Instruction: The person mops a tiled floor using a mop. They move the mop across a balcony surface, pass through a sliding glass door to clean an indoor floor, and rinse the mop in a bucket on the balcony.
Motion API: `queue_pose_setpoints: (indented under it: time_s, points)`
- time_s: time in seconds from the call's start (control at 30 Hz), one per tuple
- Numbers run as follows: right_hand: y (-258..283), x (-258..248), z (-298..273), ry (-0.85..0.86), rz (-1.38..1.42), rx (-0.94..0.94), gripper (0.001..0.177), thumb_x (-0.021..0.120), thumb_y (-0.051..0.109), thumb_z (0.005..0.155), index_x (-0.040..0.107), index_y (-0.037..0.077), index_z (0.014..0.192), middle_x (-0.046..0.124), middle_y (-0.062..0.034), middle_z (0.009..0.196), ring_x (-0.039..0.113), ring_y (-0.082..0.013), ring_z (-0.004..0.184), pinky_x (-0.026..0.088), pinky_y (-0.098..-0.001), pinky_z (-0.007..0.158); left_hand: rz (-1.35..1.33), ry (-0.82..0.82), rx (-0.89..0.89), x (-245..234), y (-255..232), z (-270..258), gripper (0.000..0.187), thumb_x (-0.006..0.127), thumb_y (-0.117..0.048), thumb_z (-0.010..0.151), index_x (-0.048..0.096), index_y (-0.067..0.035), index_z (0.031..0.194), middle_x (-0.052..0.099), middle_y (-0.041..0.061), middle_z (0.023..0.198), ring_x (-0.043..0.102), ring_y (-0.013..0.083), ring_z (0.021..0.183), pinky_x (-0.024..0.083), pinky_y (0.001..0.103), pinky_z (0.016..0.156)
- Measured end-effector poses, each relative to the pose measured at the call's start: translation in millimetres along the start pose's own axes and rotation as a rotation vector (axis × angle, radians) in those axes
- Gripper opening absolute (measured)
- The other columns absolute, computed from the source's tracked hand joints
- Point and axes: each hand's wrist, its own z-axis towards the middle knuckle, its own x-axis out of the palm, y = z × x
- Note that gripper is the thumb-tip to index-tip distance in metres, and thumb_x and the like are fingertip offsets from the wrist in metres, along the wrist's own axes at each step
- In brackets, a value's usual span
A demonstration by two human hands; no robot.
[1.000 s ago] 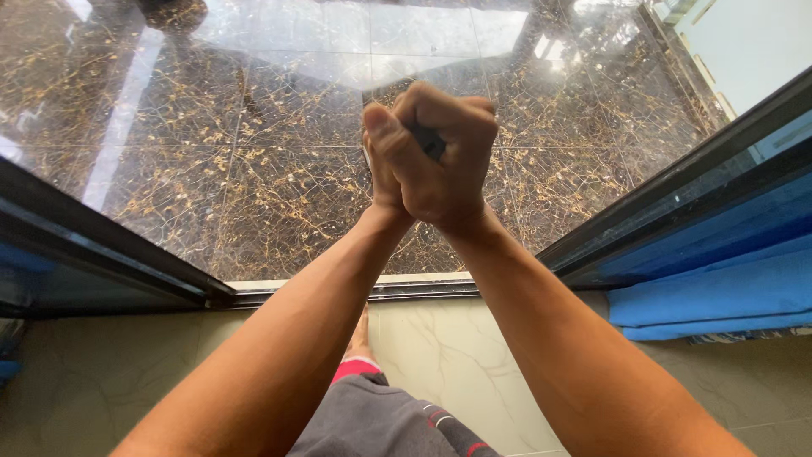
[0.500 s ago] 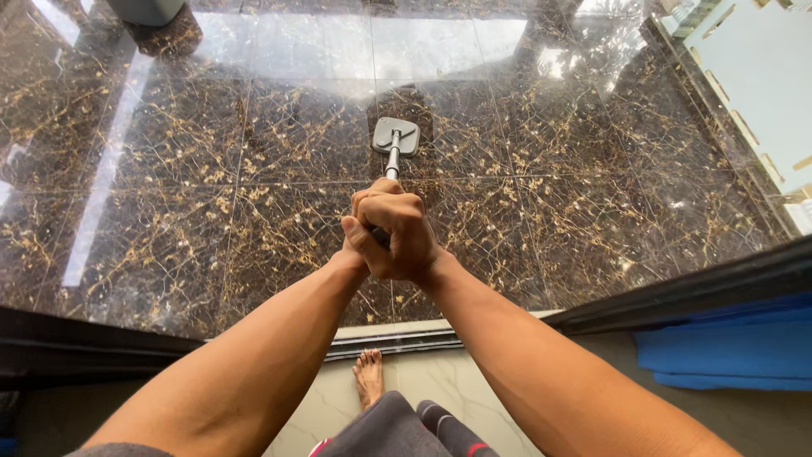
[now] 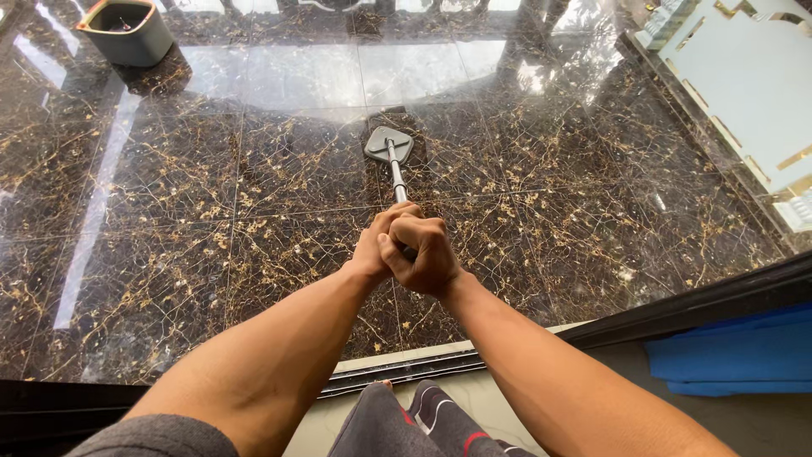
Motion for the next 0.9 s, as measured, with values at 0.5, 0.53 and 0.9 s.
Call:
queue_pose_setpoints:
  time_s: [0.5,0.53,0.9]
  points:
    - [61.3,-23.0,-26.2,-0.119,0.011,0.097,0.041,0.067,0.011,0.096,0.046,0.005,0.062,0.046,-0.0092,0.053,0.041,-0.0169,0.044,0.033,-0.0354,0.046,0.075,-0.046,0.0,12.7,-42.3,-44.0,0.014,0.068,-0.021,0.079,0.063,-0.013,0.09,0.073,0.007,0.091,0.073,0.0278,0.082,0.056,0.044,0.073]
    - [71.2,-24.2,-32.2,-0.118,0.012,0.072,0.039,0.067,0.012,0.096,0.047,0.005,0.062,0.046,-0.0098,0.054,0.042,-0.0172,0.045,0.034,-0.0355,0.047,0.071,-0.063,-0.02,15.7,-44.9,-53.6,0.013,0.067,-0.021,0.08,0.064,-0.014,0.09,0.073,0.006,0.09,0.073,0.028,0.082,0.056,0.044,0.072]
    - [178.7,-48.4,-84.4,-0.145,0.054,-0.056,0.03,0.061,0.006,0.09,0.055,0.007,0.06,0.05,-0.0037,0.048,0.047,-0.0111,0.041,0.036,-0.0325,0.038,-0.059,-0.275,-0.051,64.3,-79.6,-146.4,0.026,0.056,-0.021,0.094,0.066,-0.005,0.077,0.071,0.011,0.073,0.062,0.0238,0.059,0.055,0.036,0.051]
